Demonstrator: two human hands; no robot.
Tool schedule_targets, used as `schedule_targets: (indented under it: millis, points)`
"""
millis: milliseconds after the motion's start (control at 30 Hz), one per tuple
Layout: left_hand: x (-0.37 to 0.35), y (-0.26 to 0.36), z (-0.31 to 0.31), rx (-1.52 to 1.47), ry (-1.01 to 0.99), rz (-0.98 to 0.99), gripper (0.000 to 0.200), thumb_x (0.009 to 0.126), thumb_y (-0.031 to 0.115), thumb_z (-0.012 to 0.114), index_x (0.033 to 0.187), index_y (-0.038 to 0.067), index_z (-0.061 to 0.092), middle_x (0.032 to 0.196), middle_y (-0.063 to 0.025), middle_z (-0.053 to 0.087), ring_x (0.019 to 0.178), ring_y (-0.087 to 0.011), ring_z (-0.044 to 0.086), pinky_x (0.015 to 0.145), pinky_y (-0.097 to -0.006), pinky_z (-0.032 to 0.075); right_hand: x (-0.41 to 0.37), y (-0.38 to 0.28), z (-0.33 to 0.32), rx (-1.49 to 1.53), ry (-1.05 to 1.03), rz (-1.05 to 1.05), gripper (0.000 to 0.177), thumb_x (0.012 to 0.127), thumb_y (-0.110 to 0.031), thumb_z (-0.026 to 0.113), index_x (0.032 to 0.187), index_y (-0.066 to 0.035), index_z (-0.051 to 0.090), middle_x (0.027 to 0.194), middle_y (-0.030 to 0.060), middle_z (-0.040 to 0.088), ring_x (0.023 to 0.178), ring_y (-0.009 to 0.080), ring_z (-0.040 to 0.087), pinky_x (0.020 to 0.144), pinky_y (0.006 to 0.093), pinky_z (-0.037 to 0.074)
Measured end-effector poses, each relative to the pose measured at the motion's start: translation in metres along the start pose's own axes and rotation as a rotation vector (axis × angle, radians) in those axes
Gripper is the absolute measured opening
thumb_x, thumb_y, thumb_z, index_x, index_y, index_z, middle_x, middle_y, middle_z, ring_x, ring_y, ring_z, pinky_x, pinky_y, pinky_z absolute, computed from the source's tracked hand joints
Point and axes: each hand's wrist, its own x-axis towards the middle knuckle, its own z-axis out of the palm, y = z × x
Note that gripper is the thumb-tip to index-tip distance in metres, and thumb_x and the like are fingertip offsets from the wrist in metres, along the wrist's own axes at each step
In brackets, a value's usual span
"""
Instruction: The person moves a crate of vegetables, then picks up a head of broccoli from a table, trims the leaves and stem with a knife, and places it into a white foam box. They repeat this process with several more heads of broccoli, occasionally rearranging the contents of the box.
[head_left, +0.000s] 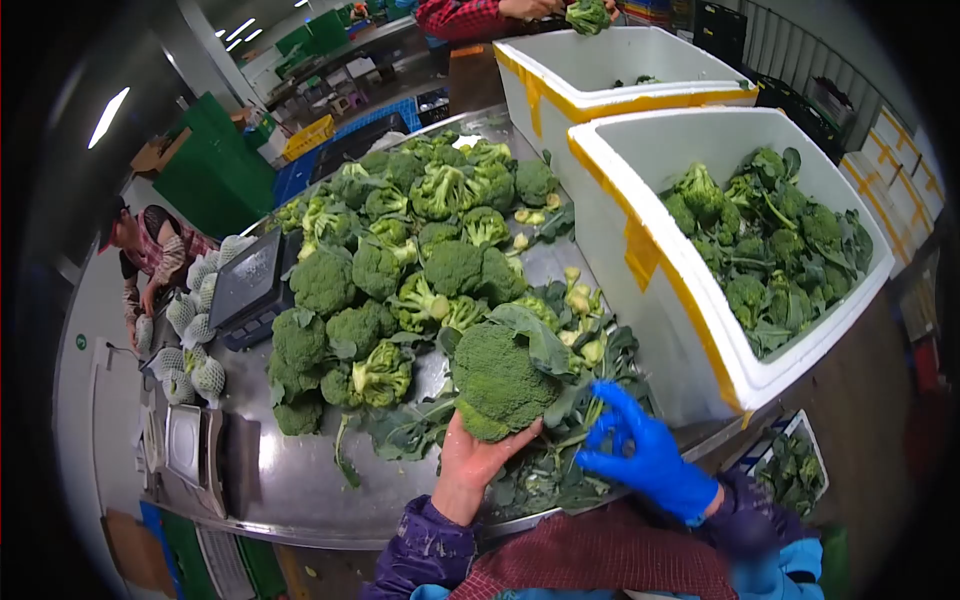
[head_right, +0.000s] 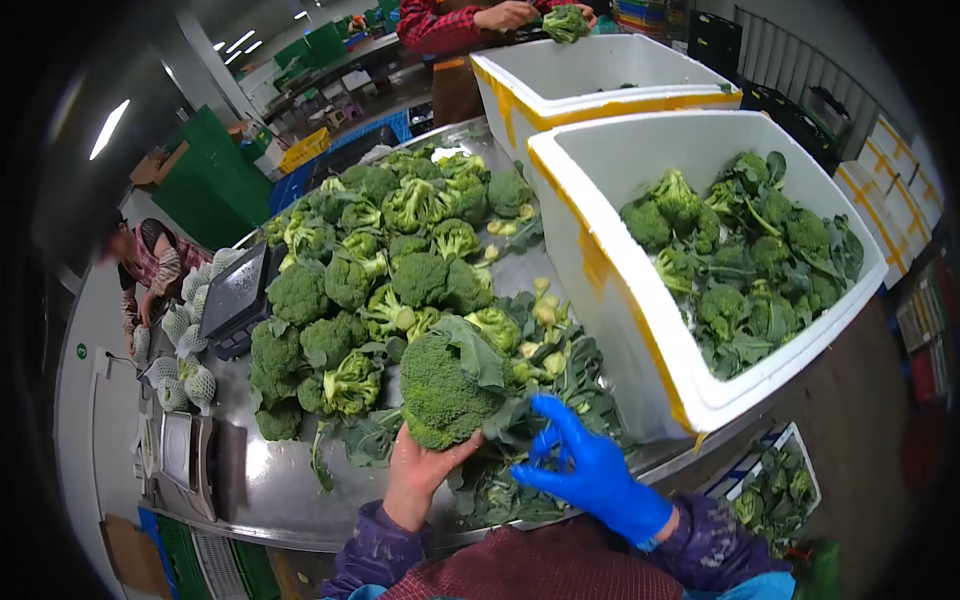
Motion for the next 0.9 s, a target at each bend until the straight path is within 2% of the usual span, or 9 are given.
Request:
schedule_targets:
  millis: [167, 333, 433, 533, 567, 633, 733, 833, 900]
  points:
    - [-0.018, -0.007, -0.005, 0.453, 0.225, 0.056, 0.044, 0.090, 0.033, 0.031, 0.127, 0.009, 0.035, 0.131, -0.0166, 0.035, 0.119, -0.0374, 0.033, 0.096, -0.0587, 0.026, 0.061, -0.038, 0.017, -0.285, 0.144, -0.120, 0.097, 0.064, -0.046, 0.071, 0.137, -0.010, 0.018, 0.072, 0.0041, 0.056, 0.065, 0.0192, 0.058, 0.060, 0.0285, 0.046]
    - [-0.036, -0.002, -0.021, 0.596, 0.106, -0.074, 0.048, 0.088, 0.037, 0.034, 0.127, 0.008, 0.036, 0.130, -0.0154, 0.037, 0.117, -0.0368, 0.036, 0.095, -0.0575, 0.027, 0.121, -0.027, 0.027, -0.238, 0.179, -0.217, 0.045, 0.072, -0.031, 0.063, 0.111, -0.010, 0.055, 0.072, 0.0126, 0.059, 0.068, 0.0224, 0.060, 0.060, 0.0324, 0.045]
    - [-0.046, -0.005, -0.037, 1.618, -0.046, 0.221, 0.052, 0.085, 0.042, 0.037, 0.126, 0.008, 0.036, 0.128, -0.0140, 0.039, 0.115, -0.0362, 0.039, 0.095, -0.0543, 0.031, 0.141, -0.009, 0.027, -0.013, 0.252, -0.211, 0.022, 0.072, -0.016, 0.056, 0.091, -0.008, 0.064, 0.073, 0.0150, 0.059, 0.067, 0.0236, 0.060, 0.060, 0.0331, 0.044]
    - [-0.046, 0.002, -0.050, 1.507, 0.106, 0.095, 0.054, 0.083, 0.043, 0.041, 0.125, 0.009, 0.037, 0.126, -0.0117, 0.043, 0.112, -0.0344, 0.042, 0.092, -0.0522, 0.034, 0.143, -0.004, 0.029, -0.110, 0.187, -0.066, 0.024, 0.070, -0.009, 0.050, 0.090, -0.006, 0.063, 0.075, 0.0163, 0.059, 0.067, 0.0241, 0.057, 0.061, 0.0333, 0.043]
    - [-0.044, 0.007, -0.059, 0.734, 0.041, 0.004, 0.052, 0.083, 0.042, 0.042, 0.124, 0.010, 0.039, 0.125, -0.0111, 0.044, 0.112, -0.0335, 0.042, 0.092, -0.0527, 0.035, 0.141, 0.000, 0.029, -0.108, 0.188, -0.067, 0.024, 0.070, -0.009, 0.050, 0.090, -0.006, 0.063, 0.075, 0.0163, 0.059, 0.067, 0.0241, 0.057, 0.061, 0.0333, 0.043]
    - [-0.042, 0.011, -0.062, -0.041, -0.024, -0.077, 0.050, 0.083, 0.041, 0.043, 0.123, 0.011, 0.040, 0.124, -0.0104, 0.045, 0.112, -0.0326, 0.043, 0.091, -0.0531, 0.035, 0.137, 0.004, 0.029, -0.088, 0.125, -0.078, 0.023, 0.079, -0.009, 0.051, 0.097, -0.005, 0.062, 0.063, 0.0034, 0.057, 0.057, 0.0081, 0.049, 0.052, 0.0245, 0.041]
    - [-0.041, 0.010, -0.046, -0.022, 0.124, -0.032, 0.049, 0.083, 0.039, 0.043, 0.122, 0.011, 0.041, 0.123, -0.0115, 0.045, 0.111, -0.0323, 0.043, 0.091, -0.0538, 0.036, 0.140, 0.026, 0.025, 0.112, 0.054, -0.071, 0.027, 0.077, -0.012, 0.056, 0.103, -0.005, 0.060, 0.075, 0.0056, 0.060, 0.063, 0.0102, 0.051, 0.059, 0.0249, 0.044]
    - [-0.047, 0.023, -0.021, 1.151, -0.029, 0.343, 0.048, 0.082, 0.035, 0.044, 0.123, 0.009, 0.041, 0.121, -0.0130, 0.046, 0.110, -0.0314, 0.045, 0.090, -0.0509, 0.038, 0.114, 0.018, 0.012, -0.201, 0.122, -0.028, 0.031, 0.076, -0.012, 0.059, 0.106, -0.005, 0.058, 0.090, 0.0060, 0.059, 0.071, 0.0118, 0.054, 0.066, 0.0263, 0.045]
    - [-0.041, 0.044, -0.010, 0.634, 0.168, 0.045, 0.047, 0.080, 0.024, 0.047, 0.122, 0.006, 0.041, 0.118, -0.0134, 0.048, 0.107, -0.0290, 0.048, 0.091, -0.0457, 0.039, 0.100, 0.017, 0.002, -0.229, 0.050, 0.031, 0.037, 0.075, -0.014, 0.062, 0.110, -0.006, 0.054, 0.095, 0.0064, 0.059, 0.074, 0.0135, 0.055, 0.066, 0.0280, 0.045]
